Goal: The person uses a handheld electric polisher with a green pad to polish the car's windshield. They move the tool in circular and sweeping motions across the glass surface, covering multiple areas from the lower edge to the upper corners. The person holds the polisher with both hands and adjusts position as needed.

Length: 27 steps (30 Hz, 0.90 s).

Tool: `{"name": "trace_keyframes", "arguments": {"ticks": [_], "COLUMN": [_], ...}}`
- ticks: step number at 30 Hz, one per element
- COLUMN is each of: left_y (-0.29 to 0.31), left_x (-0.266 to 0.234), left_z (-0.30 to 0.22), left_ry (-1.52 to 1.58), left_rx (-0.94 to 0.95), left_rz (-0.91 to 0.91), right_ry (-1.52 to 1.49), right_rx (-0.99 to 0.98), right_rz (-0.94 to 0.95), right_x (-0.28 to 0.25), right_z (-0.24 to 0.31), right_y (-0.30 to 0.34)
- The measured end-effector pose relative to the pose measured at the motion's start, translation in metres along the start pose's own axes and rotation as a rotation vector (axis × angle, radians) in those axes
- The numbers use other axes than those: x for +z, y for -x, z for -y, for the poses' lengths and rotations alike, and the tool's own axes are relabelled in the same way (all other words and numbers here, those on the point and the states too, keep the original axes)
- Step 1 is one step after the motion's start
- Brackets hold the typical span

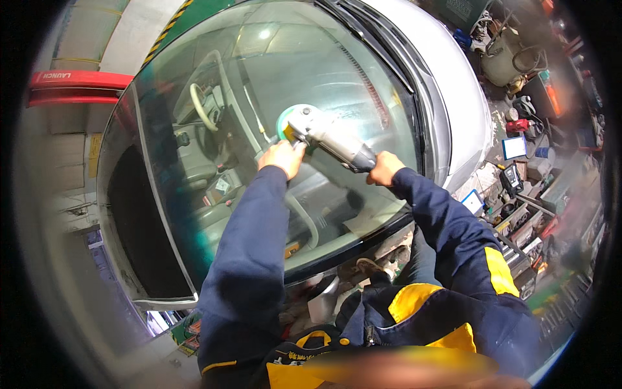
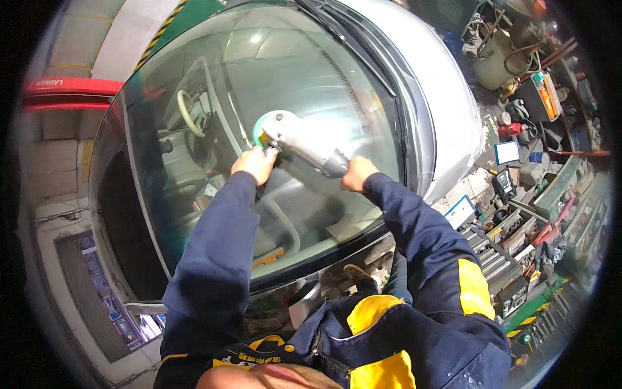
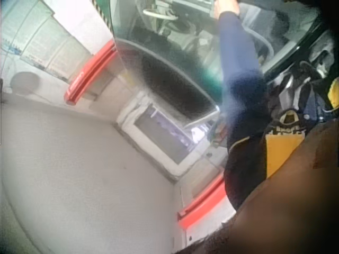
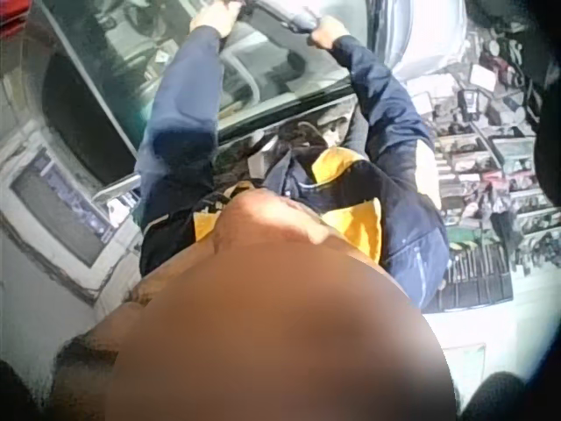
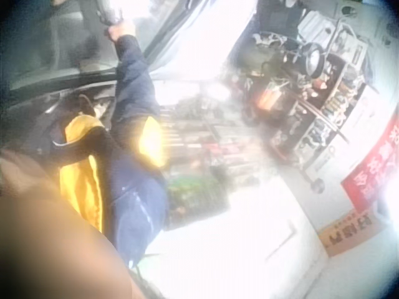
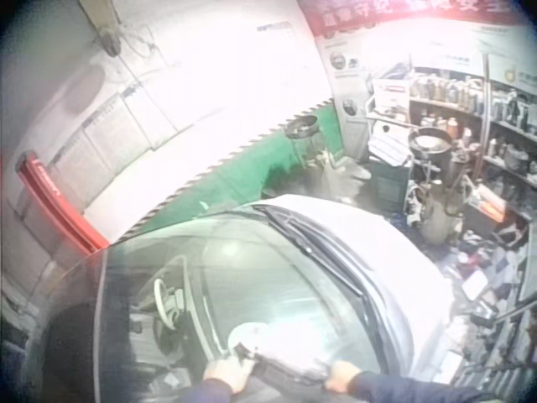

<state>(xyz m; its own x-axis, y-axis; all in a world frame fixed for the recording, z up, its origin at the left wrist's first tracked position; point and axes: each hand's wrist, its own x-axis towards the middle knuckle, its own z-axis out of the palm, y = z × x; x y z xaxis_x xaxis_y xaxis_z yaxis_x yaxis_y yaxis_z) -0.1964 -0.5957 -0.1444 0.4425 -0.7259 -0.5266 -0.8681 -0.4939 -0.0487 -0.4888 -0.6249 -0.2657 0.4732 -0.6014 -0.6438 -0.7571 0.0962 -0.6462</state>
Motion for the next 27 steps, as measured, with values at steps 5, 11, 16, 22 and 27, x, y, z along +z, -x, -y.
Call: {"name": "trace_keyframes", "arguments": {"ticks": [5,11,16,22,27], "left_y": [-0.053,-0.086,-0.058,-0.01,0.064], "left_x": [0.03,0.084,0.101,0.049,0.013], "left_z": [-0.119,-0.207,-0.198,-0.099,0.034], "left_ry": [-0.126,-0.034,-0.065,-0.007,0.074], "left_rx": [0.31,0.424,0.442,0.214,-0.004], "left_rz": [0.136,0.152,0.101,0.131,0.042], "right_ry": [-0.138,-0.202,-0.269,-0.164,-0.023], "right_rx": [0.156,0.27,0.253,0.204,0.003], "right_rz": [-0.027,-0.098,-0.096,0.018,0.09], "right_x": [-0.046,-0.055,-0.03,-0.013,0.038], "right_z": [-0.104,-0.203,-0.197,-0.107,-0.005], "right_y": [-0.002,0.003,0.041,0.03,0.03]}}
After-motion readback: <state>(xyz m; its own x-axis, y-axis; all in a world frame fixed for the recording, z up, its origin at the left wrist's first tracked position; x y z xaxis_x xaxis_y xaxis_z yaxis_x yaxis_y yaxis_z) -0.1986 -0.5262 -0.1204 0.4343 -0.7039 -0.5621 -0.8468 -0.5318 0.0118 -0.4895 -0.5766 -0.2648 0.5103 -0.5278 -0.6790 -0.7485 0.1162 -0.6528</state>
